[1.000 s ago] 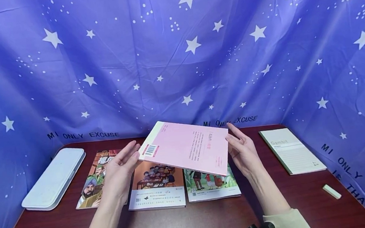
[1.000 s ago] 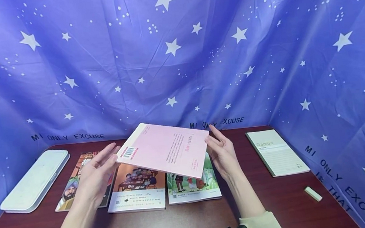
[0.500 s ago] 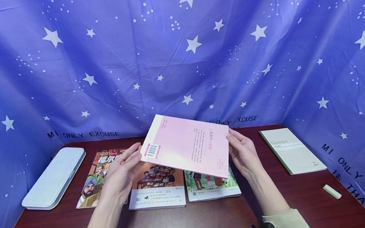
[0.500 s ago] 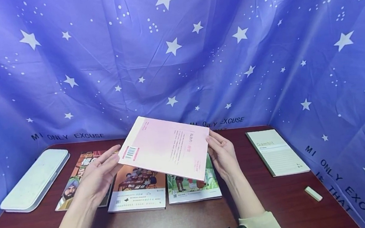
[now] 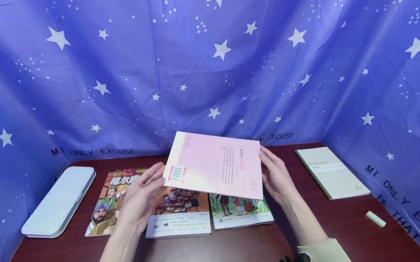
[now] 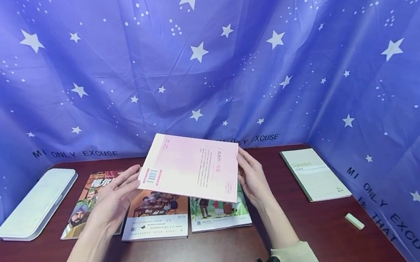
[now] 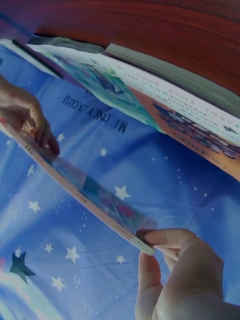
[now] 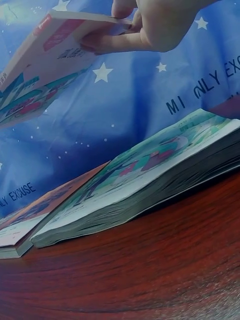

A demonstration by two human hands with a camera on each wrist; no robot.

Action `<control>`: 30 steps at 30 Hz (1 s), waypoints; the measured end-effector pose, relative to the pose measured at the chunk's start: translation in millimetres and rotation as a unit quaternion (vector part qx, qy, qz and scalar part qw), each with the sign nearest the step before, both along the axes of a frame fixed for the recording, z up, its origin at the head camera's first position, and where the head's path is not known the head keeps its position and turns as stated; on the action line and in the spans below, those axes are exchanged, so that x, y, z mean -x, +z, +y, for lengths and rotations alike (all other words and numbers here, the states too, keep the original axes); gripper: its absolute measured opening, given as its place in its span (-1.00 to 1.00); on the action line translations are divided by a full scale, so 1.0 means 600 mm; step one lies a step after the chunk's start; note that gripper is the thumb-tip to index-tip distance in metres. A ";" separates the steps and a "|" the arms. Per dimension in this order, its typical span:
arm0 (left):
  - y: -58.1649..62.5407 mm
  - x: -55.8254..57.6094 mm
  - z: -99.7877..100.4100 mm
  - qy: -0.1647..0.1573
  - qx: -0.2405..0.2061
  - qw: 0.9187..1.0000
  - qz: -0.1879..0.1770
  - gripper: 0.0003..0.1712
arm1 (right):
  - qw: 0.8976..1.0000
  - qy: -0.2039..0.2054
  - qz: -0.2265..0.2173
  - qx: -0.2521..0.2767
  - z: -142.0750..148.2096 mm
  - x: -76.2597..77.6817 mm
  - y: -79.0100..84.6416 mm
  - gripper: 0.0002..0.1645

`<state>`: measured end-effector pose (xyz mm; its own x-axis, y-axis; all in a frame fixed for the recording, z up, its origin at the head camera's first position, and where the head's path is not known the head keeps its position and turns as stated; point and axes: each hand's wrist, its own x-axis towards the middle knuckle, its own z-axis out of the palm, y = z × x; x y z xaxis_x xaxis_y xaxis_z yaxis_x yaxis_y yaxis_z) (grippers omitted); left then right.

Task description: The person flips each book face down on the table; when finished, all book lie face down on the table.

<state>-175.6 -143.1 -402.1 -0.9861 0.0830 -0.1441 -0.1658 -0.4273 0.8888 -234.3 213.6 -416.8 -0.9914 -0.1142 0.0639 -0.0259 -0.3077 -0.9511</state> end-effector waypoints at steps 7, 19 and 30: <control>-0.004 0.001 0.005 -0.007 0.020 1.000 -0.011 -0.25 | 0.999 0.050 -0.004 -0.009 0.005 -0.001 -0.003 -0.21; -0.006 -0.001 0.018 -0.010 0.044 0.999 -0.015 -0.22 | 0.994 0.109 -0.027 -0.007 0.011 -0.005 0.000 0.13; -0.005 -0.004 0.024 -0.017 0.063 0.998 -0.011 -0.22 | 0.997 0.063 -0.029 -0.032 0.013 0.000 -0.004 -0.06</control>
<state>-173.2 -128.4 -404.9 -0.9795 0.0957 -0.1773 -0.1984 -0.3056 0.9313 -234.1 221.4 -419.0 -0.9709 -0.2394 -0.0053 0.0653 -0.2434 -0.9677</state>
